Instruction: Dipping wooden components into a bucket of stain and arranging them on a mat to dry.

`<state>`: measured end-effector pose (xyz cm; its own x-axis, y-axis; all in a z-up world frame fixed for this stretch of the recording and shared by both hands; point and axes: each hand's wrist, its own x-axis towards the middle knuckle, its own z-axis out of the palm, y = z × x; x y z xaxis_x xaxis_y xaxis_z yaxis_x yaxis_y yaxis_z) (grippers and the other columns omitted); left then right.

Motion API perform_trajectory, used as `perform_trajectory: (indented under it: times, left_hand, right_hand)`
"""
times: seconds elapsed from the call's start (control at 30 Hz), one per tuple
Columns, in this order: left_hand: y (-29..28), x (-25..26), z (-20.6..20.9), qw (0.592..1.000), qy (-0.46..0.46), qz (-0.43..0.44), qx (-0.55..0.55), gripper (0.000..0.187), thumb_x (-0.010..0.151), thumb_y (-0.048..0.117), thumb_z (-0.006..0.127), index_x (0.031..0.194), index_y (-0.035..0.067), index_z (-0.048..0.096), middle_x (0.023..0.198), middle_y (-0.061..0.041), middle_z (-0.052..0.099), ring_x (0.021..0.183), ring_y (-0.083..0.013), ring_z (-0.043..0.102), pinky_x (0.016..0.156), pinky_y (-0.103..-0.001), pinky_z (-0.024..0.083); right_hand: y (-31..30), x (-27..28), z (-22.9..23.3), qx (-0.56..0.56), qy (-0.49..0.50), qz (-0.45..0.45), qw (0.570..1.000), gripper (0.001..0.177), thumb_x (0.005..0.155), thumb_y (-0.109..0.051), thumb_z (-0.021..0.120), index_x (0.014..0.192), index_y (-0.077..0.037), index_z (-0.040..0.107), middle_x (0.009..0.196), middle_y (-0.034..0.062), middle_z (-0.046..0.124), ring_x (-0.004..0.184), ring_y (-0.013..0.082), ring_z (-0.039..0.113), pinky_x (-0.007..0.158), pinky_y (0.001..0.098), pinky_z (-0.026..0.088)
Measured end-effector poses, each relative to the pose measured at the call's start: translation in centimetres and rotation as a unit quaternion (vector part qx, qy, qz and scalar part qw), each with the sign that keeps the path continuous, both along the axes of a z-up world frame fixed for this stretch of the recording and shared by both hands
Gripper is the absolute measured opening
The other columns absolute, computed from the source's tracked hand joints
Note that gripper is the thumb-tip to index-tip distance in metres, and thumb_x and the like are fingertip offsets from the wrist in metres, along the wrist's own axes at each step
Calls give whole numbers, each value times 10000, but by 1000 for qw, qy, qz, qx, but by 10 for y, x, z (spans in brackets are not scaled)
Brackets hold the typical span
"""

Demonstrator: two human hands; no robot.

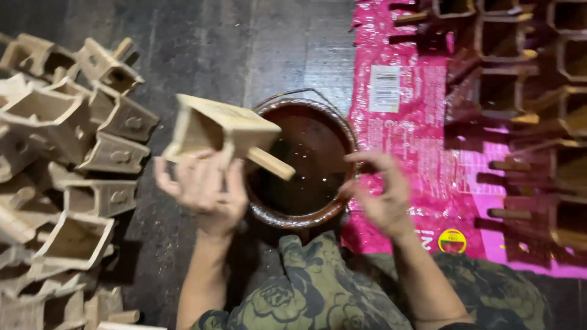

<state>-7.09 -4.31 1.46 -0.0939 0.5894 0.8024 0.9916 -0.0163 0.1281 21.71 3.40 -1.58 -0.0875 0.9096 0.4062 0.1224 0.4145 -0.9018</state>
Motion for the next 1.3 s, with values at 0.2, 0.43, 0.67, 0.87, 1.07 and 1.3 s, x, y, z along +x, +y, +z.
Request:
perform_trajectory:
  times: [0.2, 0.43, 0.67, 0.87, 1.07, 1.3]
  left_hand:
    - [22, 67, -50, 988, -99, -100, -61, 175, 850, 221, 830, 972, 113, 766, 734, 43, 647, 920, -207, 692, 1139, -663, 227]
    - [28, 72, -103, 980, -127, -77, -135, 179, 889, 237, 822, 979, 103, 745, 797, -11, 679, 957, -235, 673, 1149, -578, 233]
    - [29, 67, -130, 959, -185, -67, -204, 207, 933, 295, 804, 1023, 119, 745, 858, -16, 711, 1036, -230, 634, 1147, -561, 170]
    - [33, 59, -109, 970, -156, -34, -182, 303, 1050, 434, 632, 1140, 159, 720, 1089, 9, 709, 1177, -238, 543, 1140, -508, 197]
    - [10, 34, -85, 964, -229, 20, -135, 309, 1020, 421, 683, 1196, 166, 692, 1355, -29, 580, 1350, -366, 393, 1097, -561, 267]
    - [-17, 6, -102, 959, -257, 38, -116, 296, 942, 326, 782, 1167, 157, 691, 1358, -63, 597, 1341, -368, 449, 1136, -557, 321]
  right_hand:
    - [-22, -10, 0, 175, -151, 113, 966, 600, 790, -378, 870, 1272, -67, 695, 1193, 176, 699, 951, 370, 684, 832, 481, 562]
    - [-15, -2, -35, 205, -300, 39, 931, 336, 989, -335, 656, 1224, -98, 691, 1119, 116, 667, 874, 332, 644, 741, 422, 533]
    - [-9, -16, -81, 201, -301, 31, 932, 152, 1008, -218, 647, 1085, -92, 685, 978, 81, 678, 799, 286, 660, 708, 370, 541]
    - [0, -26, -113, 158, -272, 60, 947, 144, 987, -174, 661, 1097, -85, 688, 874, 103, 650, 776, 312, 662, 712, 399, 554]
    - [10, -31, -126, 151, -297, 72, 940, 144, 959, -173, 691, 1073, -85, 689, 858, 91, 666, 785, 298, 679, 737, 395, 566]
    - [13, -45, -141, 197, -346, 69, 915, 167, 901, -188, 736, 1040, -131, 665, 815, 38, 618, 769, 246, 657, 716, 353, 551]
